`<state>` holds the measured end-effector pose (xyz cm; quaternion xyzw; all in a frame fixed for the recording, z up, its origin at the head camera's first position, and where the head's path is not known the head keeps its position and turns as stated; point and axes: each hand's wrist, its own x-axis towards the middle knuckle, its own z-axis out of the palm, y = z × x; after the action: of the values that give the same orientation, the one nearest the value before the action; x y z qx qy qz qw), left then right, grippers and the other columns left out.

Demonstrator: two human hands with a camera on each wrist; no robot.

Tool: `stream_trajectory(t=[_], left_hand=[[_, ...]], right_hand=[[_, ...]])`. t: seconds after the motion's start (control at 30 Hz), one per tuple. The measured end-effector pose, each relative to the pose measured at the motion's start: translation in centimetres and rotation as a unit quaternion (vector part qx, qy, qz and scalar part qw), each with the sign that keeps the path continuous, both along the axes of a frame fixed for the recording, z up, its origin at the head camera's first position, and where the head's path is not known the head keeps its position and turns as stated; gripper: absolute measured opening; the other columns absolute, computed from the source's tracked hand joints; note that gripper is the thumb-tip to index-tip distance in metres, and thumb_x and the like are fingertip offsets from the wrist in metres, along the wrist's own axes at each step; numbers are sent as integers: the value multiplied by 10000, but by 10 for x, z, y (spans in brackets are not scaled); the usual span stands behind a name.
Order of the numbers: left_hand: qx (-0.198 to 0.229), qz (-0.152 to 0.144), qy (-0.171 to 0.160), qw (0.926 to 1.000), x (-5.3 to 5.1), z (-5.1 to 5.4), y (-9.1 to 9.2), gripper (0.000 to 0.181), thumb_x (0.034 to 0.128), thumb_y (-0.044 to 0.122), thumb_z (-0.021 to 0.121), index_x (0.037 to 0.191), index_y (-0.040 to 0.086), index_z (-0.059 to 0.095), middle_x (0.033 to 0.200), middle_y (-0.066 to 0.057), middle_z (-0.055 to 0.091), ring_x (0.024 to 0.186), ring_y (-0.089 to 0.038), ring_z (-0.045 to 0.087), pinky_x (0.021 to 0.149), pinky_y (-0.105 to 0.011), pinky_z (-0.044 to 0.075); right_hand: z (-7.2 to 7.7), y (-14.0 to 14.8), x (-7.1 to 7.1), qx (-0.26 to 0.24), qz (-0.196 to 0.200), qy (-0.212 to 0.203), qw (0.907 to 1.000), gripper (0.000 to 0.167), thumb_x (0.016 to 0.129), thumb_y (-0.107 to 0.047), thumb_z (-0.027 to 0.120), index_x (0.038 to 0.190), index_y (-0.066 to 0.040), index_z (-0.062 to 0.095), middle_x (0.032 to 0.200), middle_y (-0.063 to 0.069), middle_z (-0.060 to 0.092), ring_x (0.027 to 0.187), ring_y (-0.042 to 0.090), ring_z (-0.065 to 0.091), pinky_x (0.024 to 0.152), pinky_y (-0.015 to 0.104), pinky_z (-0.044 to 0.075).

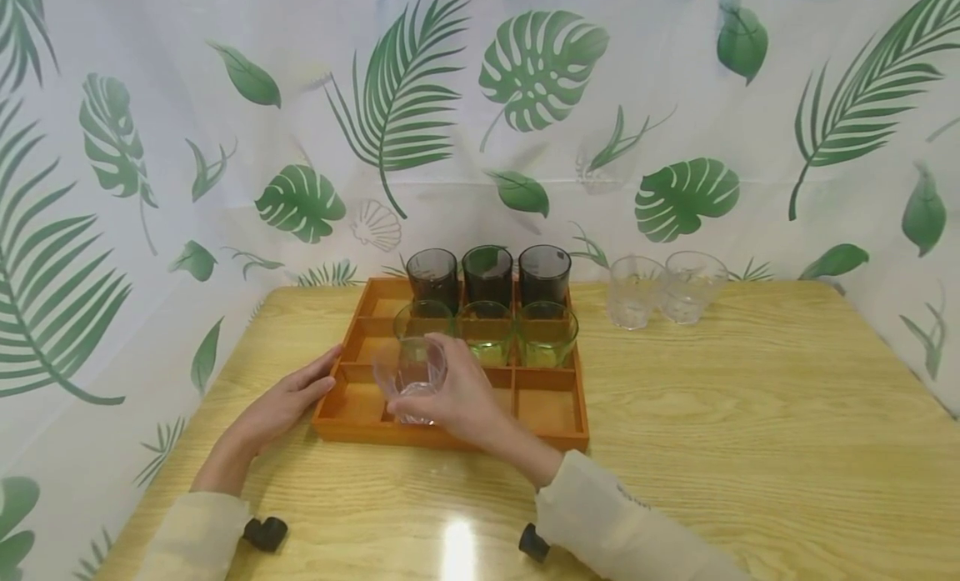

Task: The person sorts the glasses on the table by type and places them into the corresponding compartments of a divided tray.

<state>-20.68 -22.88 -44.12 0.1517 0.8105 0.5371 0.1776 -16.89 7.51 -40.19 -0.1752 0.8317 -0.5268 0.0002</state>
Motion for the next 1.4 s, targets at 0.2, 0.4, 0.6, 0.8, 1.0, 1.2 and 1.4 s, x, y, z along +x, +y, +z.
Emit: stream_trajectory(t=[0.2,0.4,0.6,0.8,1.0,1.2,1.4], left_hand=[[6,22,-59,10000,2,0,0,604,1143,246,410,1678,163,142,1724,-113,75,1577,-337,30,1246,-565,75],[47,83,-95,9999,2,-1,1,600,1141,240,417,1677,168,158,1724,-105,84,1578,-326,31,1247,-556,85],[37,93,-103,9999,1,-2,1,600,1141,245,413,1678,176,152,1725,-89,86,1578,-317,35,1247,-548,95],[12,115,-112,9999,-1,-4,0,607,1139,251,421,1679,197,149,1725,-58,94,1580,-295,53,1249,-536,109],[100,113,-122,9998,-1,-5,0,608,1138,274,427,1678,204,157,1724,-51,93,1579,-291,51,1250,-538,104],[87,128,-105,9998,0,-3,0,614,1136,285,433,1677,194,159,1725,-54,94,1580,-290,43,1251,-542,93],[58,129,-135,9998,-1,-2,0,621,1135,284,438,1679,202,151,1726,-53,82,1581,-291,37,1252,-535,88]], right_hand=[[-8,-2,1,498,-168,26,9986,1001,716,-293,978,1496,45,450,1378,179,556,1247,307,535,1021,490,502],[-10,-5,3,934,-294,88,9952,1030,687,-327,990,1492,44,466,1341,175,584,1256,343,519,1028,544,487],[-8,-2,7,727,-254,69,9970,1050,694,-332,987,1511,39,442,1348,179,569,1212,328,544,986,518,522],[0,9,14,281,-213,116,9993,948,810,-334,913,1535,23,419,1381,176,567,1218,319,567,969,500,535],[7,36,14,-356,-41,230,9991,731,931,-189,801,1529,13,432,1421,220,556,1239,407,579,1019,534,507],[13,69,14,-562,-110,427,9974,610,963,-107,752,1495,6,474,1376,207,586,1211,362,603,983,429,547],[13,97,18,-648,-327,584,9956,572,960,-36,736,1470,44,490,1338,222,606,1212,403,582,947,203,521]])
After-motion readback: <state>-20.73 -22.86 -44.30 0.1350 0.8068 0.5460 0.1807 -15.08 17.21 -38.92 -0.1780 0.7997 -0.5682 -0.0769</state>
